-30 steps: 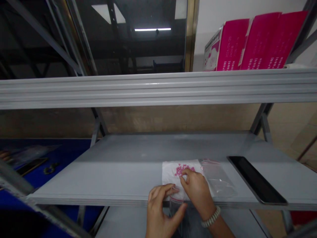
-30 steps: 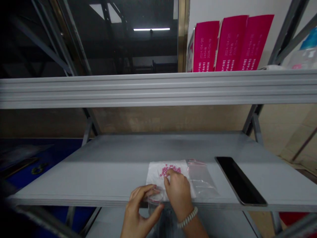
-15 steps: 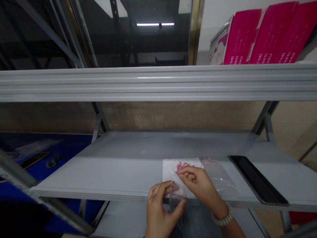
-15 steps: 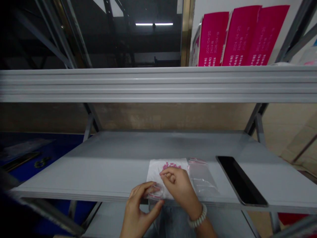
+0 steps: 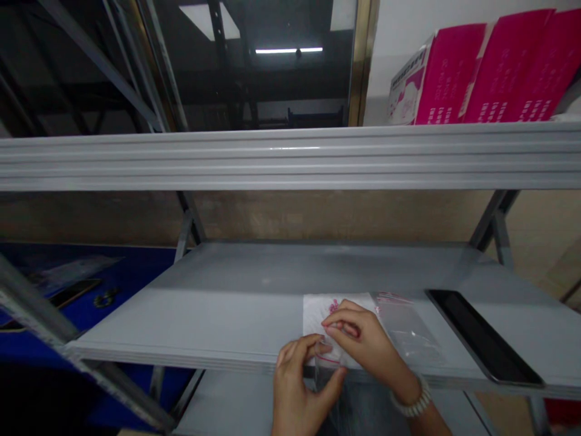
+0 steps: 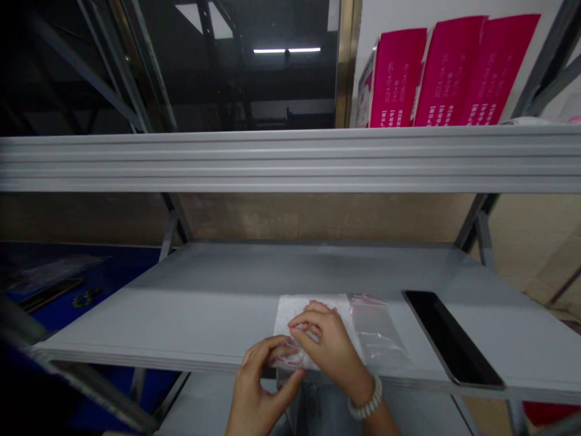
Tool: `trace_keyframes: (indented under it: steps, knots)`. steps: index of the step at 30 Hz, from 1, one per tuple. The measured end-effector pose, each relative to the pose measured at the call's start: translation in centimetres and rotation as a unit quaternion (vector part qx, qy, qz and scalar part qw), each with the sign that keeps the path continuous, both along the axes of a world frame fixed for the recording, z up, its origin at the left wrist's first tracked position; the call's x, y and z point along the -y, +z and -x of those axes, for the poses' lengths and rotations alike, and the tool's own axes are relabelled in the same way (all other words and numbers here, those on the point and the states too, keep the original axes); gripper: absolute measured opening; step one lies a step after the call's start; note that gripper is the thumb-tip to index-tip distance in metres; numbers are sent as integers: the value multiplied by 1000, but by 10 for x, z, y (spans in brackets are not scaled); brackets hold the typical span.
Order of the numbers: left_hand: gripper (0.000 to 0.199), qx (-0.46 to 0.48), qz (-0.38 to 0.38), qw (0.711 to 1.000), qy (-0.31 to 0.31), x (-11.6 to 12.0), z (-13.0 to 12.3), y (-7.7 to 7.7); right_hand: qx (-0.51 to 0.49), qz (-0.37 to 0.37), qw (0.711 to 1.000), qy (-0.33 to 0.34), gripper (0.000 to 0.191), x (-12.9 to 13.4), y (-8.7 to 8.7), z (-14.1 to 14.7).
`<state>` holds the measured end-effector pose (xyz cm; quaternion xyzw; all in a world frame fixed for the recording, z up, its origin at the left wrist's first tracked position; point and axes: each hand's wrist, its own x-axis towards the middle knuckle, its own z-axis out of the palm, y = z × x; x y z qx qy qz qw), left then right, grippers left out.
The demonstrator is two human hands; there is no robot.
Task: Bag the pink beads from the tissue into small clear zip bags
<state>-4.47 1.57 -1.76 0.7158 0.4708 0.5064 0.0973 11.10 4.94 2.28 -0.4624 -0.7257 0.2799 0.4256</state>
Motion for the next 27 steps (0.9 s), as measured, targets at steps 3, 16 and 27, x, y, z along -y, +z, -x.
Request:
trace_keyframes:
  steps: [3, 16, 27]
  knots:
    - [39, 3, 6, 1000, 0, 0, 0, 0, -27, 7, 999, 45, 16, 6, 6, -6]
    - [42, 1, 2, 1000, -8, 0, 0, -2, 179, -42, 967, -178, 16, -15, -20, 5]
    - [44, -7, -12, 1000, -8, -2, -1, -6, 151, -54, 976, -150, 15, -13, -21, 0]
